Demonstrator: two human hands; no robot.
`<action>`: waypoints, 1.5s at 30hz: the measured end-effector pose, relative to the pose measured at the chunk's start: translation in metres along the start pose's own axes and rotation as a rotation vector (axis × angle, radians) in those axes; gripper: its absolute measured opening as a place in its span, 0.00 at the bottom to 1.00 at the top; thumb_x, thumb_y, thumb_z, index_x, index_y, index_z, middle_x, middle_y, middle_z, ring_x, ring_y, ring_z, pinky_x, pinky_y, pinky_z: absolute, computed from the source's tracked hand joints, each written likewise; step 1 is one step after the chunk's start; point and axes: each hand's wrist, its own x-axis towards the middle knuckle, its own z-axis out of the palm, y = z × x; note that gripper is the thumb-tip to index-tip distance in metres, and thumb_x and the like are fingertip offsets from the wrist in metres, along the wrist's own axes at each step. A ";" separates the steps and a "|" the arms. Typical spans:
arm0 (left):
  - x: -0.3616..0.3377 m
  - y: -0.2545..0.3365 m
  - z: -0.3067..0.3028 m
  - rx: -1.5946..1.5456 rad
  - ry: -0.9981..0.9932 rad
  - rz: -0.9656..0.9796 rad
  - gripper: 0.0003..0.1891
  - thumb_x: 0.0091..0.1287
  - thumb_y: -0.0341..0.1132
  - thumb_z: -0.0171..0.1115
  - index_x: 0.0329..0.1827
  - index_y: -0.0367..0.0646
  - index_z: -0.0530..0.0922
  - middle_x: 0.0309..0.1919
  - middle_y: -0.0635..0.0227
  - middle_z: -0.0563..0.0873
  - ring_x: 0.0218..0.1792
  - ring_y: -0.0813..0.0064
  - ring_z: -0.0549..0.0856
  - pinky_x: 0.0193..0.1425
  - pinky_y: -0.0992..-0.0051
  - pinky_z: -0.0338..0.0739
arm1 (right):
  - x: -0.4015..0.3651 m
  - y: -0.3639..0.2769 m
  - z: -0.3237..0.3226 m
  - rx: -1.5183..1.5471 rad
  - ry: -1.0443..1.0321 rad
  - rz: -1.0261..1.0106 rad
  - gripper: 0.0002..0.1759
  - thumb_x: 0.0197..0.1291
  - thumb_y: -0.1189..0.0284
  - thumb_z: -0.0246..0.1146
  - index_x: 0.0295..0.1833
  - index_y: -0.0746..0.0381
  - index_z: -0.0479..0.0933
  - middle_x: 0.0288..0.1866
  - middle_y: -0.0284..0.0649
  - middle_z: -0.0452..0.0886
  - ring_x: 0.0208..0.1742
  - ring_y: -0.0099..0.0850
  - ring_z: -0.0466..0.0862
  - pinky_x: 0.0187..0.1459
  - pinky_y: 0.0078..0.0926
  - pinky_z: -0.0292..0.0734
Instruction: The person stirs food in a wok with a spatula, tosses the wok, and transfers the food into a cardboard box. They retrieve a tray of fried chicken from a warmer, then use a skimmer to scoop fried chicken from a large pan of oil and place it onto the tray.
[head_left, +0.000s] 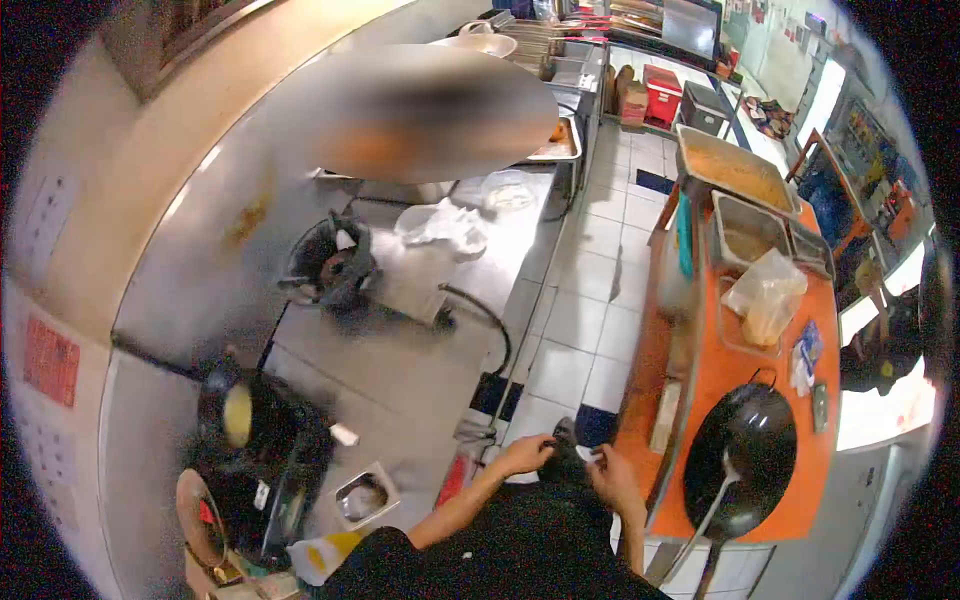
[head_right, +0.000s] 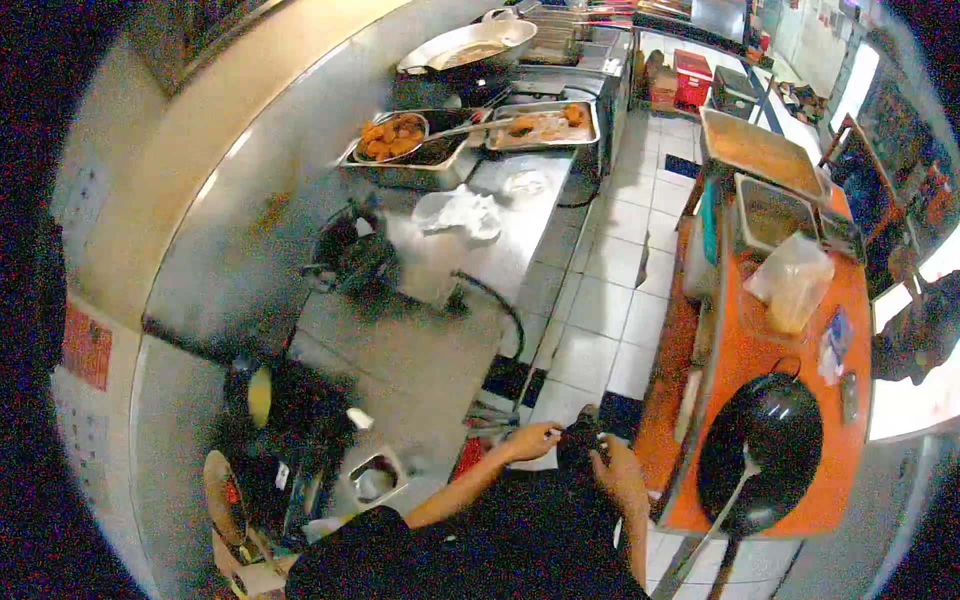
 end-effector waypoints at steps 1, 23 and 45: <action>0.018 0.004 -0.008 -0.001 -0.025 -0.040 0.18 0.62 0.42 0.56 0.52 0.44 0.78 0.44 0.54 0.84 0.47 0.54 0.83 0.51 0.62 0.76 | 0.025 -0.006 -0.023 0.017 0.075 -0.025 0.16 0.59 0.66 0.61 0.46 0.66 0.72 0.39 0.55 0.81 0.42 0.51 0.81 0.45 0.42 0.75; 0.453 0.020 -0.316 -1.420 0.835 -0.400 0.28 0.70 0.56 0.45 0.54 0.37 0.69 0.34 0.56 0.81 0.22 0.70 0.82 0.23 0.72 0.81 | 0.553 -0.021 -0.240 0.448 0.218 -0.015 0.10 0.62 0.69 0.60 0.41 0.65 0.76 0.26 0.37 0.79 0.25 0.22 0.77 0.27 0.23 0.72; 0.484 0.033 -0.313 -0.847 1.696 -1.129 0.16 0.69 0.46 0.52 0.35 0.40 0.75 0.20 0.65 0.80 0.15 0.76 0.77 0.16 0.76 0.74 | 0.923 -0.023 -0.240 0.434 -0.549 0.200 0.22 0.66 0.64 0.54 0.53 0.74 0.68 0.42 0.51 0.79 0.40 0.38 0.81 0.37 0.35 0.76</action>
